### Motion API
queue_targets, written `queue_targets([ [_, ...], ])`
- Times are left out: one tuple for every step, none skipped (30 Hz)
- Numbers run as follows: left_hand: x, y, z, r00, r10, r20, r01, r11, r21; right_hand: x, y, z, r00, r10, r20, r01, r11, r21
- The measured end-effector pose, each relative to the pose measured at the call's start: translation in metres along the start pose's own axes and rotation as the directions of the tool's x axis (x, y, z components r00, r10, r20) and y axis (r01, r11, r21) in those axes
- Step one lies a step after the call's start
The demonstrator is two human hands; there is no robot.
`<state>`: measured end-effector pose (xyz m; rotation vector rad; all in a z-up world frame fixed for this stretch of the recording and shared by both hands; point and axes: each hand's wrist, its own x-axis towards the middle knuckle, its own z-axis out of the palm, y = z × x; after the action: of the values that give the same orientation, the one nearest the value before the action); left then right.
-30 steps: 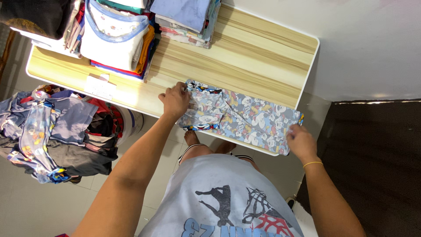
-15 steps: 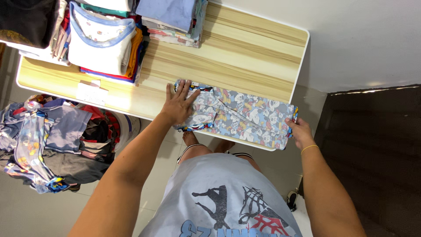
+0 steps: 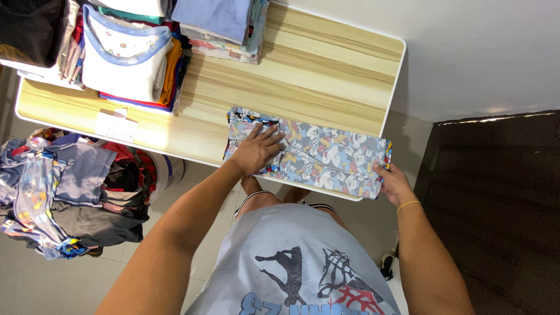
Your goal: The person folds clothes by hand on a table, including a blue shirt, a patterned shirt, and a pair of dark trousers, then places each folded item onto a stack of folded laundry.
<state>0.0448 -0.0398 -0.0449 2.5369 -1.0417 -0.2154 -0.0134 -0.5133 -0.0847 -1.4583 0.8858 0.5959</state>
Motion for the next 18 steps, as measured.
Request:
queue_targets([
  [-0.003, -0.001, -0.002, 1.000, 0.001, -0.009, -0.002, 1.000, -0.025, 0.000, 0.000, 0.000, 0.999, -0.039, 0.002, 0.039, 0.998, 0.041],
  [-0.004, 0.000, -0.002, 1.000, 0.002, -0.018, -0.003, 0.999, -0.051, -0.002, -0.002, 0.002, 0.997, -0.078, 0.002, 0.078, 0.994, 0.082],
  [-0.005, 0.003, -0.001, 0.996, 0.005, -0.089, -0.009, 0.999, -0.044, -0.006, -0.006, 0.003, 0.999, -0.051, -0.001, 0.051, 0.996, 0.079],
  [-0.006, 0.007, 0.002, 0.987, 0.009, -0.159, -0.015, 0.999, -0.037, -0.010, -0.011, 0.004, 1.000, -0.024, -0.003, 0.024, 0.997, 0.076],
  [-0.006, 0.010, 0.007, 0.973, 0.014, -0.230, -0.021, 0.999, -0.029, -0.014, -0.016, 0.005, 1.000, 0.002, -0.006, -0.001, 0.997, 0.073],
  [-0.008, 0.014, 0.012, 0.977, 0.013, -0.212, -0.013, 1.000, 0.002, -0.019, -0.020, 0.007, 1.000, 0.022, 0.010, -0.022, 0.998, 0.055],
  [-0.007, 0.018, 0.018, 0.981, 0.011, -0.196, -0.004, 0.999, 0.033, -0.023, -0.024, 0.007, 0.999, 0.042, 0.026, -0.043, 0.998, 0.036],
  [-0.007, 0.020, 0.023, 0.984, 0.008, -0.180, 0.003, 0.998, 0.064, -0.026, -0.027, 0.008, 0.997, 0.062, 0.041, -0.063, 0.998, 0.016],
  [-0.006, 0.020, 0.025, 0.985, -0.006, -0.175, 0.018, 0.997, 0.071, -0.029, -0.029, 0.010, 0.998, 0.052, 0.039, -0.053, 0.998, 0.035],
  [-0.006, 0.020, 0.026, 0.985, -0.020, -0.171, 0.033, 0.996, 0.078, -0.033, -0.031, 0.011, 0.998, 0.041, 0.037, -0.043, 0.998, 0.054],
  [-0.004, 0.021, 0.025, 0.985, -0.035, -0.167, 0.049, 0.995, 0.084, -0.037, -0.034, 0.012, 0.999, 0.032, 0.034, -0.034, 0.997, 0.072],
  [-0.004, 0.023, 0.021, 0.978, -0.037, -0.207, 0.043, 0.999, 0.023, -0.041, -0.037, 0.015, 1.000, -0.006, 0.012, 0.005, 0.997, 0.078],
  [-0.004, 0.025, 0.016, 0.968, -0.043, -0.247, 0.035, 0.999, -0.036, -0.046, -0.038, 0.020, 0.999, -0.044, -0.008, 0.045, 0.996, 0.083],
  [-0.005, 0.026, 0.009, 0.957, -0.050, -0.286, 0.024, 0.995, -0.095, -0.050, -0.040, 0.027, 0.996, -0.082, -0.028, 0.084, 0.993, 0.088],
  [-0.009, 0.028, 0.001, 0.942, -0.090, -0.323, 0.049, 0.990, -0.131, -0.054, -0.042, 0.036, 0.983, -0.182, -0.017, 0.183, 0.982, 0.056],
  [-0.013, 0.030, -0.005, 0.925, -0.130, -0.358, 0.073, 0.983, -0.168, -0.060, -0.044, 0.046, 0.960, -0.280, -0.003, 0.280, 0.960, 0.025],
  [-0.017, 0.031, -0.010, 0.905, -0.168, -0.391, 0.092, 0.974, -0.206, -0.066, -0.047, 0.056, 0.927, -0.374, 0.011, 0.374, 0.927, -0.004],
  [-0.022, 0.031, -0.014, 0.893, -0.236, -0.384, 0.160, 0.963, -0.219, -0.072, -0.051, 0.070, 0.918, -0.397, 0.021, 0.397, 0.917, -0.047],
])
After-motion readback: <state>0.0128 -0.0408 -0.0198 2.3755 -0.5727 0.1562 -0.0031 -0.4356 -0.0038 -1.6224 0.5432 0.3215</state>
